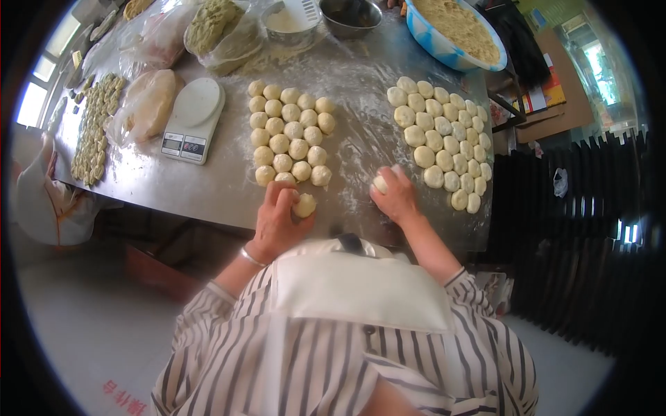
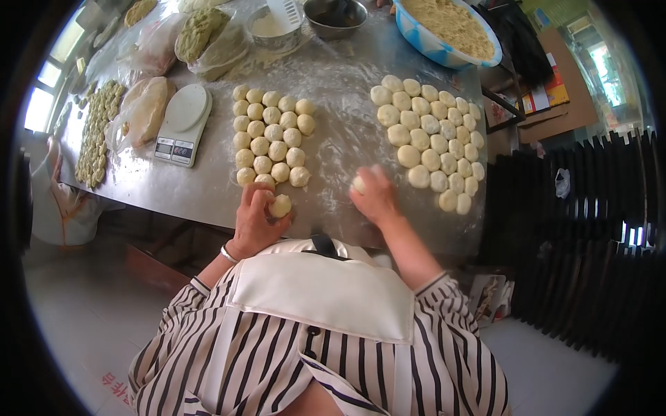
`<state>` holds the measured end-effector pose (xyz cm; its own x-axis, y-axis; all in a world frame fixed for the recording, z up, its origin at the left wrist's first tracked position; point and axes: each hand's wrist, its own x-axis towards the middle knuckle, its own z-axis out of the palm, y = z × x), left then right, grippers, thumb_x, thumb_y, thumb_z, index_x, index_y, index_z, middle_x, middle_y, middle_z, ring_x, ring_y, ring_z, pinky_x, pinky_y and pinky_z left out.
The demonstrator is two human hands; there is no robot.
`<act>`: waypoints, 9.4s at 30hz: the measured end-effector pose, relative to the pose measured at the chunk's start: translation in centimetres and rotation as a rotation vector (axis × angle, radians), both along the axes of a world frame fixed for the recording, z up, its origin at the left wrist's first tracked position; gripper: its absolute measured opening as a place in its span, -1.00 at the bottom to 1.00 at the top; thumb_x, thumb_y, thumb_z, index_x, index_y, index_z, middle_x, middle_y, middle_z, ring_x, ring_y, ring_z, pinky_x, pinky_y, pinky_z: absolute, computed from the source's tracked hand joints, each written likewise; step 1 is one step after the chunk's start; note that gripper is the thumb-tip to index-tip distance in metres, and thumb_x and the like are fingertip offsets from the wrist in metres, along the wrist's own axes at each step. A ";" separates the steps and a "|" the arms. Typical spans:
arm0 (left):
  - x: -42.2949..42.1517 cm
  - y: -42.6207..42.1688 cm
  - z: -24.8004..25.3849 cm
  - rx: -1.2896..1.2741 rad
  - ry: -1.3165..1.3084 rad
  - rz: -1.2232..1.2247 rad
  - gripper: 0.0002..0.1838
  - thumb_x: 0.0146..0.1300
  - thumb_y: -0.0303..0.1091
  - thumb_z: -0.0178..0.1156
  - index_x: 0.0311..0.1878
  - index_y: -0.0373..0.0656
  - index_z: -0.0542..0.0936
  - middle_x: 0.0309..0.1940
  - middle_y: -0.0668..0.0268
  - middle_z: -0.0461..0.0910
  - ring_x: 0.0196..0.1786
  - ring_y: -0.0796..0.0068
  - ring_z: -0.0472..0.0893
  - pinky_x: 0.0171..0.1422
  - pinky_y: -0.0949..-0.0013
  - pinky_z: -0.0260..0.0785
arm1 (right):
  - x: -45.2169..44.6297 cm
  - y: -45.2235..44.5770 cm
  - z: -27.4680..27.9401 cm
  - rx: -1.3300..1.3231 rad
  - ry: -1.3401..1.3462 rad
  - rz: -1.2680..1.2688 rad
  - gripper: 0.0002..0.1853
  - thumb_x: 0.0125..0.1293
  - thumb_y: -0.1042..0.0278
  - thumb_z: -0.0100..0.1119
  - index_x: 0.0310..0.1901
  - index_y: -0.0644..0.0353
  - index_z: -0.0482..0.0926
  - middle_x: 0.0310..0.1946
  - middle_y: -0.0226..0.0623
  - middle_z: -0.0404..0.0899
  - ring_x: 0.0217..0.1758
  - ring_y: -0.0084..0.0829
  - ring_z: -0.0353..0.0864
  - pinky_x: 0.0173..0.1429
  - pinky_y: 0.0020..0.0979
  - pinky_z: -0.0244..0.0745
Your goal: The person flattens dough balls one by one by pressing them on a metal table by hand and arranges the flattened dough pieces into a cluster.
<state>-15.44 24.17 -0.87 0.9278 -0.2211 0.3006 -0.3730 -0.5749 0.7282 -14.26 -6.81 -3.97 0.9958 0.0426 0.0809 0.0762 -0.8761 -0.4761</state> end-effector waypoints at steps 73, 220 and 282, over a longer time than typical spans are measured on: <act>2.7 -11.1 1.8 0.244 0.230 -0.365 -0.71 0.30 -0.51 0.31 0.07 -0.13 0.57 -0.04 0.11 0.61 0.11 -0.04 0.58 0.21 0.08 0.49 | -2.9 -3.5 4.3 0.166 -0.167 0.001 -0.57 0.36 0.46 0.40 0.24 0.08 0.57 -0.08 -0.22 0.69 0.06 -0.12 0.67 0.13 -0.09 0.62; 1.5 -8.9 7.2 -0.489 0.704 -0.086 -0.64 0.64 -0.09 0.28 -0.11 -0.24 0.72 -0.26 0.41 0.68 -0.30 0.70 0.50 -0.15 0.53 0.40 | -7.9 -19.5 11.3 1.083 -0.030 -0.455 -0.48 0.76 -0.10 -0.07 0.20 0.28 0.58 -0.15 -0.24 0.65 -0.13 -0.50 0.64 -0.03 -0.36 0.63; -6.1 -0.7 15.0 0.405 0.004 -0.467 -0.68 -0.04 -0.19 0.61 -0.24 -0.02 0.72 -0.33 0.46 0.69 -0.08 0.33 0.65 -0.01 0.19 0.48 | -3.2 5.9 17.1 0.221 0.657 0.769 -0.73 0.42 0.48 0.28 0.09 0.12 0.83 -0.11 -0.07 0.76 0.01 -0.05 0.69 0.17 -0.14 0.60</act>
<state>-21.57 23.46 14.11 0.7067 -0.6998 0.1043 -0.6494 -0.5830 0.4883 -17.43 -0.95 13.10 0.5563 0.7363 -0.3852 0.2452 -0.5884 -0.7705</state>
